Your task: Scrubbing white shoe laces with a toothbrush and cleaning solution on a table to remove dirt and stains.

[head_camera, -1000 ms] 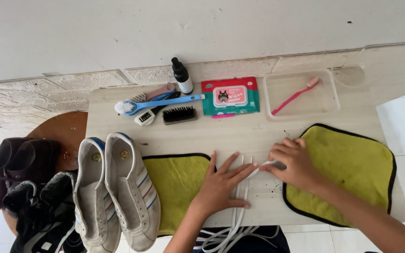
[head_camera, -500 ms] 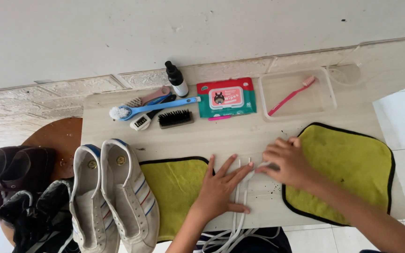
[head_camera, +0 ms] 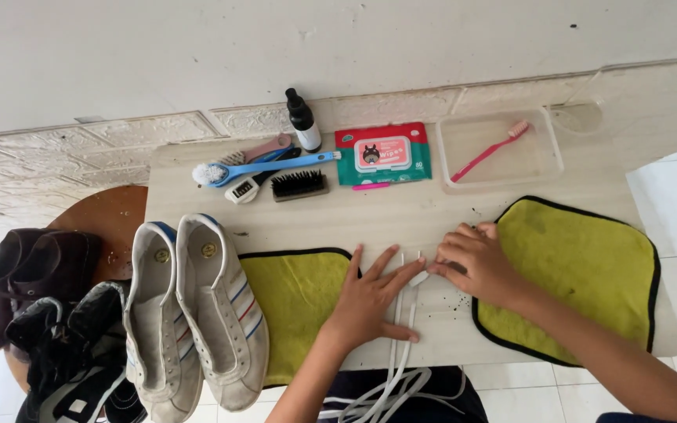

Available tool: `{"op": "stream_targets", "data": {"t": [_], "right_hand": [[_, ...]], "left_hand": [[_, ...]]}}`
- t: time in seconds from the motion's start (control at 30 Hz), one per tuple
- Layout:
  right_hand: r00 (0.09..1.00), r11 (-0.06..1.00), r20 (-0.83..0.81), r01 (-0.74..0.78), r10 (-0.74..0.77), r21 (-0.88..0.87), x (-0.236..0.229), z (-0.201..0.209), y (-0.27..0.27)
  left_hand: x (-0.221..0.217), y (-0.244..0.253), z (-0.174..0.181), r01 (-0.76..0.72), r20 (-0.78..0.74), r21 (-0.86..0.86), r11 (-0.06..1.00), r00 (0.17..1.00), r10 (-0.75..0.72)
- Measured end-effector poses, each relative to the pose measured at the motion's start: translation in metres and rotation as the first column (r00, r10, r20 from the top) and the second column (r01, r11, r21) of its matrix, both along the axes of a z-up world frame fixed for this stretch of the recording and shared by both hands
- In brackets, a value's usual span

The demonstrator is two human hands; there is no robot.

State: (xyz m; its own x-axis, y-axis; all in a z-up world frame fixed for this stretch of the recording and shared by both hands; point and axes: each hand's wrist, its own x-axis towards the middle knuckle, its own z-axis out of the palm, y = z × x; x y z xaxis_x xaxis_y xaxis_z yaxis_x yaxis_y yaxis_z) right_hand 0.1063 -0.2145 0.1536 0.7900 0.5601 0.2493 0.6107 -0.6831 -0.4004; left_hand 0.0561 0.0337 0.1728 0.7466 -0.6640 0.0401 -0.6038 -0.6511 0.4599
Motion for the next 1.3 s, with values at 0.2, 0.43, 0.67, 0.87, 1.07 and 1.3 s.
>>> {"op": "stream_targets", "data": {"t": [0.2, 0.43, 0.67, 0.87, 1.07, 1.3], "right_hand": [[0.991, 0.995, 0.113, -0.069, 0.077, -0.072, -0.023, 0.000, 0.014], [0.971, 0.997, 0.238, 0.011, 0.008, -0.075, -0.013, -0.003, 0.012], [0.978, 0.991, 0.162, -0.124, 0.130, -0.044, -0.012, 0.003, 0.010], [0.959, 0.965, 0.110, -0.255, 0.260, -0.059, -0.010, -0.013, 0.005], [0.950, 0.960, 0.136, -0.276, 0.281, -0.050, -0.017, -0.003, 0.013], [0.937, 0.959, 0.208, -0.271, 0.282, -0.081, -0.008, 0.002, 0.014]], "left_hand": [[-0.006, -0.003, 0.003, -0.049, 0.046, 0.102, 0.994, 0.998, 0.045], [-0.004, 0.000, -0.004, -0.023, 0.011, 0.142, 0.990, 1.000, 0.021], [-0.003, 0.000, -0.021, -0.008, 0.178, 0.037, 0.999, 0.984, 0.001], [0.000, -0.001, -0.019, -0.004, 0.175, 0.043, 0.999, 0.984, -0.003], [-0.003, -0.001, -0.018, -0.016, 0.194, 0.015, 1.000, 0.981, 0.013], [-0.003, 0.000, -0.016, -0.005, 0.175, 0.018, 1.000, 0.985, 0.002]]}}
